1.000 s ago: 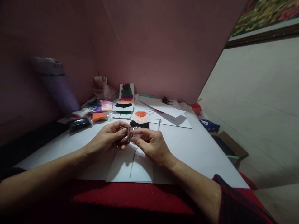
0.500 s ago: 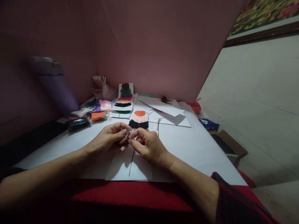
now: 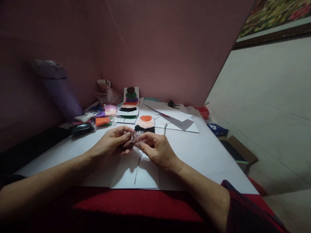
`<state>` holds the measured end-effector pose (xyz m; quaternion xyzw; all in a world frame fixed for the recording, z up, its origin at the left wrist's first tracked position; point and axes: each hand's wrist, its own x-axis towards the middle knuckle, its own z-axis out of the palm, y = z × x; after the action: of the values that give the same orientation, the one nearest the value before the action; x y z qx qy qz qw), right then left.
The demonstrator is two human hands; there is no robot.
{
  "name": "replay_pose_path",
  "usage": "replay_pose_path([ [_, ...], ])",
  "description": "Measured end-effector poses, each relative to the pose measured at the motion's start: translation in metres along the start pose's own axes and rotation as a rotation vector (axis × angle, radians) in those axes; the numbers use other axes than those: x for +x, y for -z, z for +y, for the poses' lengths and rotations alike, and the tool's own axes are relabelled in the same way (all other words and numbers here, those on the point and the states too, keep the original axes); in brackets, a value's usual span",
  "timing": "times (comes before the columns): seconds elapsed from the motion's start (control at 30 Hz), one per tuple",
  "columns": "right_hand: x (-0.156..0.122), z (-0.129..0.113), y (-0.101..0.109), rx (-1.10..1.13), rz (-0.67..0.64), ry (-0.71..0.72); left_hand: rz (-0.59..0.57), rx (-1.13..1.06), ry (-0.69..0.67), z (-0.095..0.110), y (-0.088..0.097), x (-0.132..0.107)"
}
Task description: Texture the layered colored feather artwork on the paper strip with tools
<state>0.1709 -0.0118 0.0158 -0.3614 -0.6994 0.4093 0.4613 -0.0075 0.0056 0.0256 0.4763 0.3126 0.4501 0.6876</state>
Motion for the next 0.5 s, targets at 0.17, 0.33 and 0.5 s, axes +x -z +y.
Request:
replay_pose_path([
  [0.17,-0.0041,-0.0004,-0.0005,-0.404,0.025,0.144,-0.028,-0.018,0.046,-0.0042,0.0041,0.0003],
  [0.33,-0.0012,-0.0018,0.0023,-0.253,-0.089,0.037,-0.06,0.016,0.032,-0.0071,0.0076,0.0025],
  [0.5,0.0055,-0.0054,0.0086,0.142,-0.012,-0.187,-0.052,0.009,-0.028,-0.0059,0.0071,0.0038],
])
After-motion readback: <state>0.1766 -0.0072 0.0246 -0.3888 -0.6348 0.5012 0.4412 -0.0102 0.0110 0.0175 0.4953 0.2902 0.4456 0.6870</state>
